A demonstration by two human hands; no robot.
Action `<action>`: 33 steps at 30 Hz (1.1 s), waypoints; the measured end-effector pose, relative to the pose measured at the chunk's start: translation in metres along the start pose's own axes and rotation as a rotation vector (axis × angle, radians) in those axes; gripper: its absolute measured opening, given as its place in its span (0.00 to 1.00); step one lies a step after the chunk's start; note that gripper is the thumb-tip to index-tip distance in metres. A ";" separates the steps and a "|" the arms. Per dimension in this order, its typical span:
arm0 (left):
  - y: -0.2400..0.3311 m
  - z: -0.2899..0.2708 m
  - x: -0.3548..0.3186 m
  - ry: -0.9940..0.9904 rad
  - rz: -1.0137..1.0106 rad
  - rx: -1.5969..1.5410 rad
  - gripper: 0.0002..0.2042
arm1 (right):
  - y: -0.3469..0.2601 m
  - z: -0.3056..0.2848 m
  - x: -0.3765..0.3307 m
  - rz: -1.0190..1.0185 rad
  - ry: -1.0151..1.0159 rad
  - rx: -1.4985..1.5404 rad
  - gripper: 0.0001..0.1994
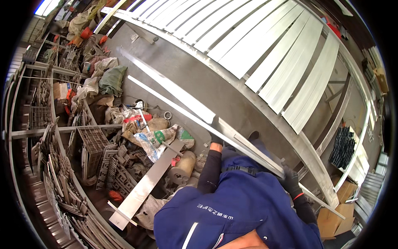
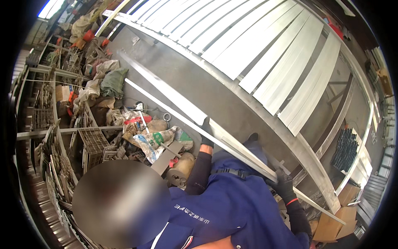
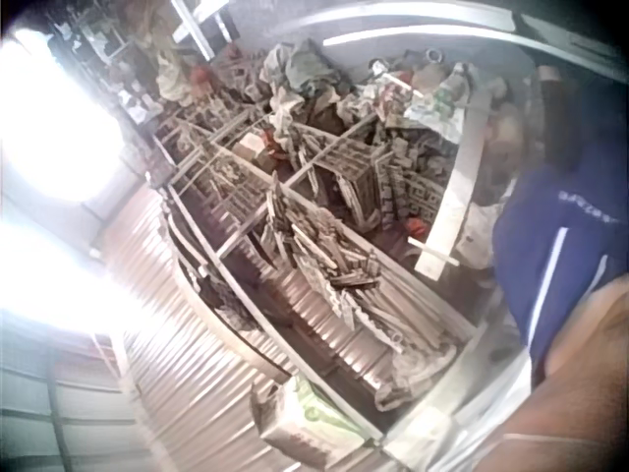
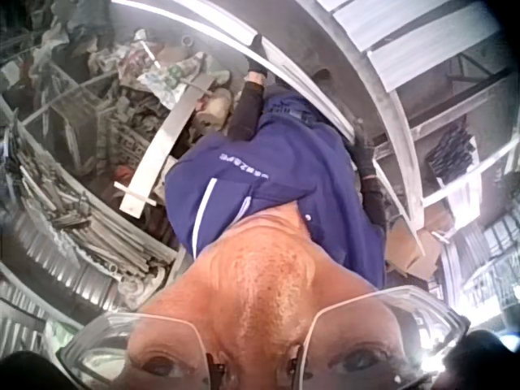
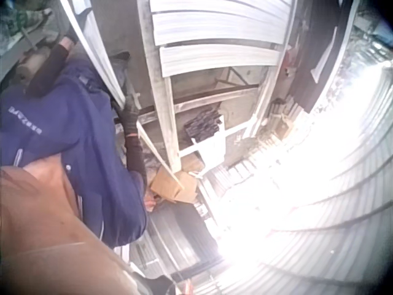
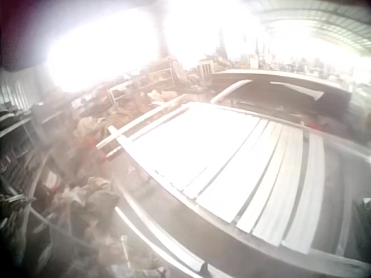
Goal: The person assembles a large white metal frame structure by hand in a workshop. They pick up long metal bars and a large slatted panel, aligning and fitting the bars into the frame's slots. The person repeatedly adjusts the components to ensure they fit securely.
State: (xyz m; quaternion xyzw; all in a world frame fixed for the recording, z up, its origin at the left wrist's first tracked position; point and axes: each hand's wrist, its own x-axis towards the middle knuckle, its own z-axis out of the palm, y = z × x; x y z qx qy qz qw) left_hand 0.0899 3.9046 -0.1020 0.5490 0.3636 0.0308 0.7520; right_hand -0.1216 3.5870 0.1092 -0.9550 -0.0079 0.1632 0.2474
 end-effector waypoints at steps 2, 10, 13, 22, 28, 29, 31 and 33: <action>0.033 0.051 -0.019 0.035 0.017 -0.004 0.21 | 0.018 -0.004 -0.005 0.093 0.031 0.011 0.32; 0.016 0.132 0.031 -0.021 0.207 -0.407 0.38 | 0.072 -0.034 0.029 0.047 0.301 0.076 0.28; 0.006 0.156 0.036 0.012 0.327 -0.205 0.38 | 0.088 -0.039 0.035 0.092 0.269 0.076 0.26; -0.004 0.193 0.051 0.012 0.399 -0.025 0.39 | 0.134 -0.041 0.070 0.110 0.294 0.115 0.23; -0.014 0.205 0.037 0.116 0.402 0.120 0.43 | 0.158 -0.043 0.077 0.228 0.224 0.130 0.23; 0.017 0.233 0.011 0.061 0.312 -0.004 0.46 | 0.166 -0.033 0.077 0.239 0.256 0.098 0.23; 0.019 0.231 0.026 0.015 0.284 -0.056 0.46 | 0.161 -0.029 0.090 0.210 0.252 0.125 0.23; -0.010 0.208 0.060 0.137 0.403 0.256 0.46 | 0.155 -0.025 0.098 0.127 0.284 0.096 0.21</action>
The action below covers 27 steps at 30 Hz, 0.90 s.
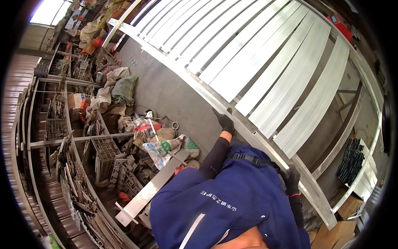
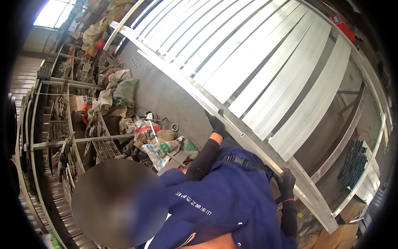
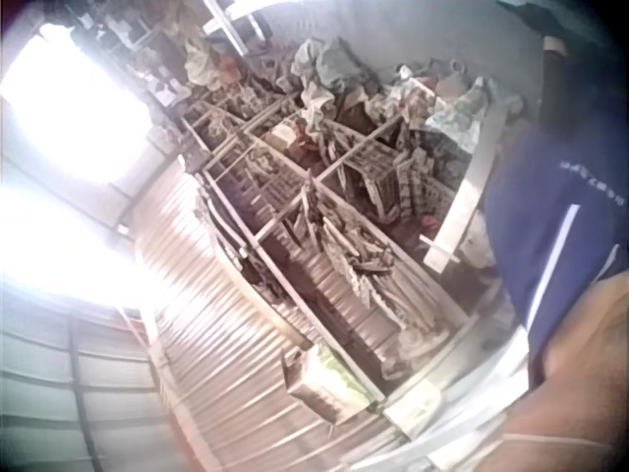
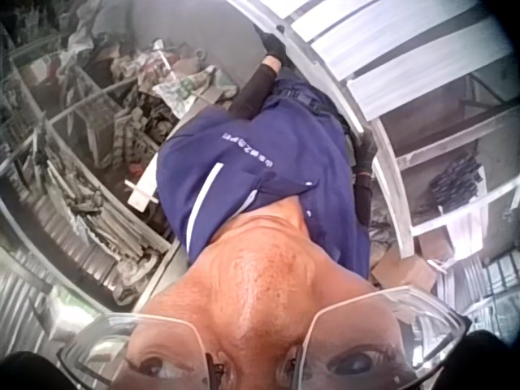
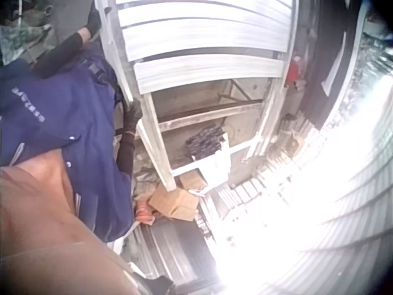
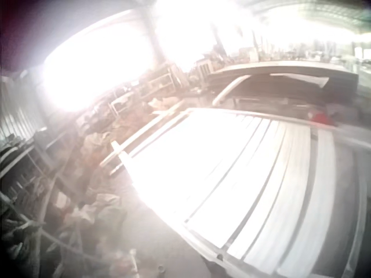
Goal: The person assembles a large white metal frame structure by hand in a workshop. They pick up long metal bars and a large slatted panel, aligning and fitting the bars into the frame's slots. The person repeatedly adjusts the components to ensure they fit securely.
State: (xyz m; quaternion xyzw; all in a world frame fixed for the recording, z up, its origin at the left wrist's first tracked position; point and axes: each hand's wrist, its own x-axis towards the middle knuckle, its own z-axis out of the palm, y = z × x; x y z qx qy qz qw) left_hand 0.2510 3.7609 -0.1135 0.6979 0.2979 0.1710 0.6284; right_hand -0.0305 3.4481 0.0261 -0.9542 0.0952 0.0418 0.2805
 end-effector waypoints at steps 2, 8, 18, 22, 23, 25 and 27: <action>0.020 0.010 -0.006 -0.049 -0.115 -0.123 0.45 | 0.008 0.009 0.000 0.006 0.005 -0.040 0.20; -0.027 0.011 0.006 -0.128 0.074 0.452 0.40 | 0.018 0.022 -0.007 0.125 -0.028 -0.106 0.18; 0.010 0.027 -0.030 -0.423 -0.071 -0.024 0.25 | -0.006 -0.027 -0.098 0.233 0.000 0.054 0.16; 0.011 0.063 -0.002 -0.175 -0.226 0.326 0.28 | -0.030 -0.019 -0.074 0.278 -0.022 0.185 0.18; 0.013 0.063 -0.006 -0.151 -0.245 0.344 0.28 | -0.030 -0.018 -0.076 0.294 -0.011 0.217 0.18; -0.016 0.057 0.012 -0.267 -0.237 0.288 0.28 | -0.031 -0.018 -0.079 0.317 0.011 0.281 0.19; -0.061 0.042 0.061 -0.474 -0.184 0.161 0.28 | -0.034 -0.028 -0.073 0.363 -0.052 0.276 0.20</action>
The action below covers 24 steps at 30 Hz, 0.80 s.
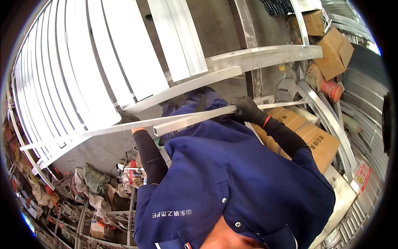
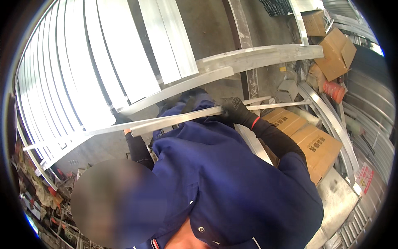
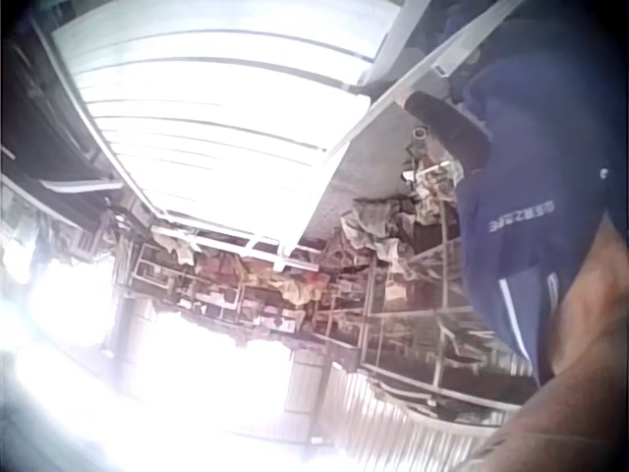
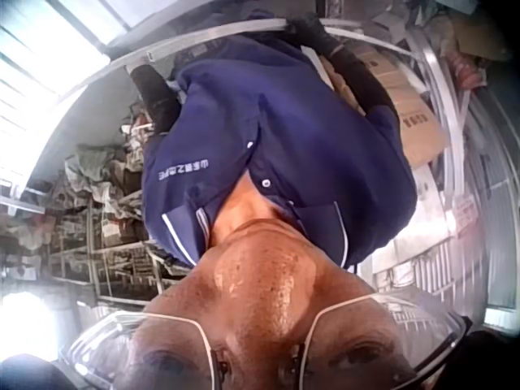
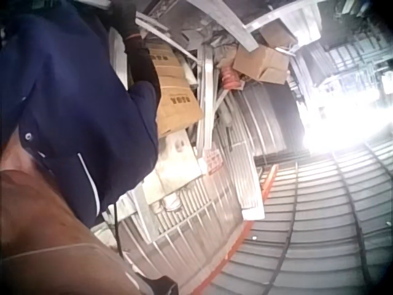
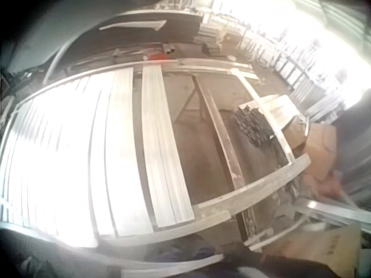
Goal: The person assembles a large white metal frame structure by hand in a workshop. They pick up long metal bars and a large slatted panel, aligning and fitting the bars into the frame's slots. The person repeatedly adjusts the components to ensure they fit securely.
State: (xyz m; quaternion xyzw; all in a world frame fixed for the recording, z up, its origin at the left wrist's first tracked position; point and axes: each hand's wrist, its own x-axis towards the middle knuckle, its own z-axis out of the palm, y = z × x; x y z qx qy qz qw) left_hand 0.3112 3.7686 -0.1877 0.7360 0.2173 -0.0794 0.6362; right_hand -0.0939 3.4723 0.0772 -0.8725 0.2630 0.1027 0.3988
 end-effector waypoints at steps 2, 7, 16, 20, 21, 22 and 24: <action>-0.006 0.002 0.011 -0.054 0.013 -0.061 0.28 | -0.007 -0.009 0.011 0.022 -0.006 -0.006 0.21; 0.032 0.020 -0.033 0.024 -0.027 -0.083 0.27 | -0.021 -0.003 0.025 0.005 0.037 0.003 0.21; 0.056 0.003 -0.055 -0.183 -0.029 -0.443 0.32 | -0.035 0.039 0.040 -0.034 -0.168 0.099 0.27; 0.004 -0.057 -0.025 -0.169 -0.328 -0.516 0.25 | -0.094 0.055 0.079 -0.077 -0.299 -0.004 0.28; 0.000 -0.063 -0.030 -0.134 -0.364 -0.574 0.25 | -0.112 0.060 0.081 -0.119 -0.304 0.058 0.28; 0.001 -0.061 -0.034 -0.094 -0.391 -0.643 0.25 | -0.133 0.065 0.086 -0.172 -0.315 0.115 0.28; -0.059 -0.108 -0.019 -0.164 0.003 -0.415 0.25 | -0.196 0.084 0.104 -0.333 -0.426 0.243 0.29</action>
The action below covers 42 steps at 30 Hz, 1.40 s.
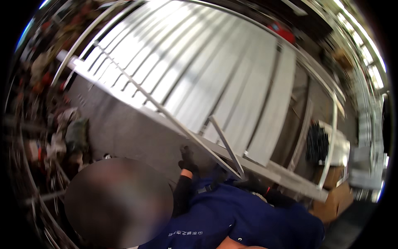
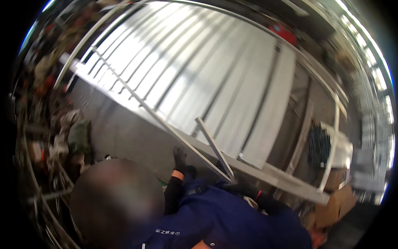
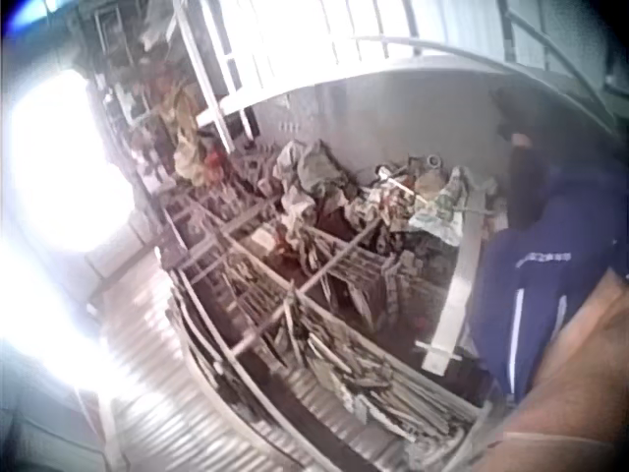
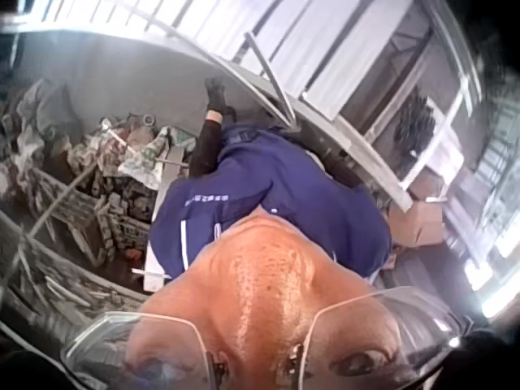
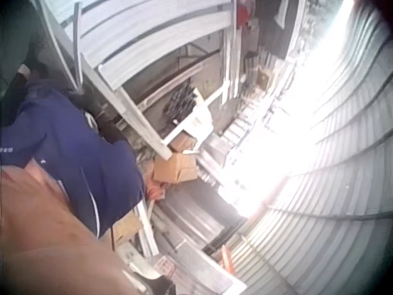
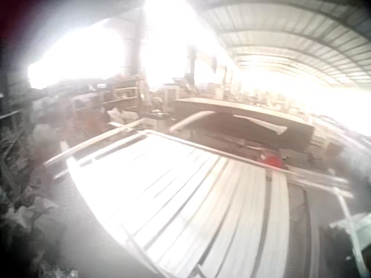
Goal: The person assembles a large white metal frame structure by hand in a workshop. They pick up long metal bars and a large slatted panel, aligning and fitting the bars into the frame's slots. The person repeatedly adjusts the components to ensure they fit securely.
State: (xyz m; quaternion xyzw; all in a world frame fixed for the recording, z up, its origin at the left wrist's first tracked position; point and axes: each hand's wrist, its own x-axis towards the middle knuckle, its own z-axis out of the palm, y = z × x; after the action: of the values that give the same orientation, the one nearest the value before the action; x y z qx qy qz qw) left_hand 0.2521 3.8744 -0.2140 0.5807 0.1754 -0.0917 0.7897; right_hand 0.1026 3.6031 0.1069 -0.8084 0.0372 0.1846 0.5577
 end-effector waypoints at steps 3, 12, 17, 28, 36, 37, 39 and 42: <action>0.106 0.007 -0.021 -0.264 -0.020 -0.360 0.25 | -0.028 0.051 0.047 0.086 -0.047 0.075 0.27; 0.439 -0.092 0.041 -0.039 0.281 -0.643 0.20 | -0.187 0.176 0.197 -0.210 -0.364 -0.448 0.14; 0.374 -0.141 0.120 -0.138 0.485 -0.174 0.21 | -0.230 0.227 0.328 -0.310 -0.389 -0.505 0.12; 0.625 -0.366 0.280 -0.273 0.311 -0.111 0.24 | -0.456 0.399 0.579 0.179 -0.392 0.452 0.26; 0.667 -0.583 0.362 -0.050 0.079 -0.218 0.24 | -0.617 0.508 0.764 -0.242 -0.257 0.007 0.29; 0.664 -0.600 0.374 -0.069 0.012 -0.217 0.25 | -0.657 0.532 0.780 -0.271 -0.247 0.065 0.28; 0.688 -0.623 0.404 -0.216 0.035 -0.121 0.26 | -0.703 0.558 0.821 -0.391 -0.207 0.116 0.28; 0.756 -0.676 0.436 -0.266 0.024 -0.169 0.30 | -0.793 0.631 0.876 -0.559 -0.091 0.110 0.28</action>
State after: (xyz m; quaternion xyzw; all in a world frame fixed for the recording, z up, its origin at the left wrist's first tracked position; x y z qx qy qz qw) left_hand 0.8020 4.7751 0.1096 0.4970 0.0694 -0.1430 0.8530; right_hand 0.9659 4.6057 0.3183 -0.7469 -0.2021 0.0573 0.6309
